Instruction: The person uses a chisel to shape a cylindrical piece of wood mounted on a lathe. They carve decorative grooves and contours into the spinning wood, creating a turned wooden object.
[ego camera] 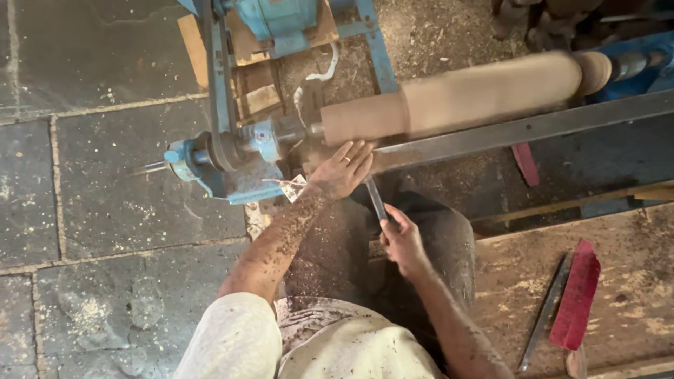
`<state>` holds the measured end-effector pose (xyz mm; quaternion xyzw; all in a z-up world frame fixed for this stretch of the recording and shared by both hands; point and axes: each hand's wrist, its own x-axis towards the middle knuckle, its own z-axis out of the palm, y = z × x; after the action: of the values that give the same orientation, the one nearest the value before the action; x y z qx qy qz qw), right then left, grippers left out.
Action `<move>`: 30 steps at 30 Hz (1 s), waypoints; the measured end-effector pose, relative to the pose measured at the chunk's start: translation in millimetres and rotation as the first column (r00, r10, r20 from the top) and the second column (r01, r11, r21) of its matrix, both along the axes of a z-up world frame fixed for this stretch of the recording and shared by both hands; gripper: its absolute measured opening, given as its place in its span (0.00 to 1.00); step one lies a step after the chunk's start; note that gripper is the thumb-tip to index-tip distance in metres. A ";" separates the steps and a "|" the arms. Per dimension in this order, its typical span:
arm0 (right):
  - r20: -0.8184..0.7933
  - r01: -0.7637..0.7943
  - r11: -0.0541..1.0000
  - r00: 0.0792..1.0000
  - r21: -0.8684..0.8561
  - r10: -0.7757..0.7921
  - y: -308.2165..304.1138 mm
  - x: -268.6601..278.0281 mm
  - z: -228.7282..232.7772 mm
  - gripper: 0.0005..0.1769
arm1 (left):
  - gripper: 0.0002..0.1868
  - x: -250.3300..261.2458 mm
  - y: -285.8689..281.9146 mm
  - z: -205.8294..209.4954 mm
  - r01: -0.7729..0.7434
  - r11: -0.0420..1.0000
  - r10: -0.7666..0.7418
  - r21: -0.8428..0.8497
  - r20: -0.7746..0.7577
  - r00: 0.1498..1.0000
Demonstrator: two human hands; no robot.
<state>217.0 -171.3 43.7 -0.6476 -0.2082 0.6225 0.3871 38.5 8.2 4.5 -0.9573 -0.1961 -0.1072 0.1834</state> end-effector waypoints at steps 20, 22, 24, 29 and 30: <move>-0.170 0.329 0.942 0.933 0.059 -0.316 -6.0 -74.7 -24.7 0.25 | 0.32 17.2 6.6 0.5 -0.027 0.981 0.023 -0.193 -0.022 0.999; -0.139 0.329 0.943 0.938 0.058 -0.319 -8.0 -63.5 -21.3 0.26 | 0.32 29.9 8.9 -6.3 0.002 0.990 -0.007 -0.144 -0.029 1.000; -0.107 0.345 0.938 0.934 0.030 -0.340 -8.5 -48.8 -16.3 0.27 | 0.32 49.5 10.0 -14.6 0.048 0.995 -0.051 -0.089 -0.022 0.998; -0.096 0.262 0.964 0.962 0.047 -0.257 -5.6 -22.5 -7.6 0.29 | 0.31 54.9 11.1 -23.3 0.114 0.990 -0.118 -0.088 -0.039 0.992; -0.063 0.227 0.973 0.973 0.047 -0.224 -4.4 -19.4 -6.0 0.30 | 0.31 53.3 10.8 -21.6 0.110 0.992 -0.114 -0.068 -0.062 0.992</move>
<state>197.6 -175.7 37.8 -0.6382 -0.1390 0.5869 0.4784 91.8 19.1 -17.0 -0.9752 -0.1393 -0.0793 0.1527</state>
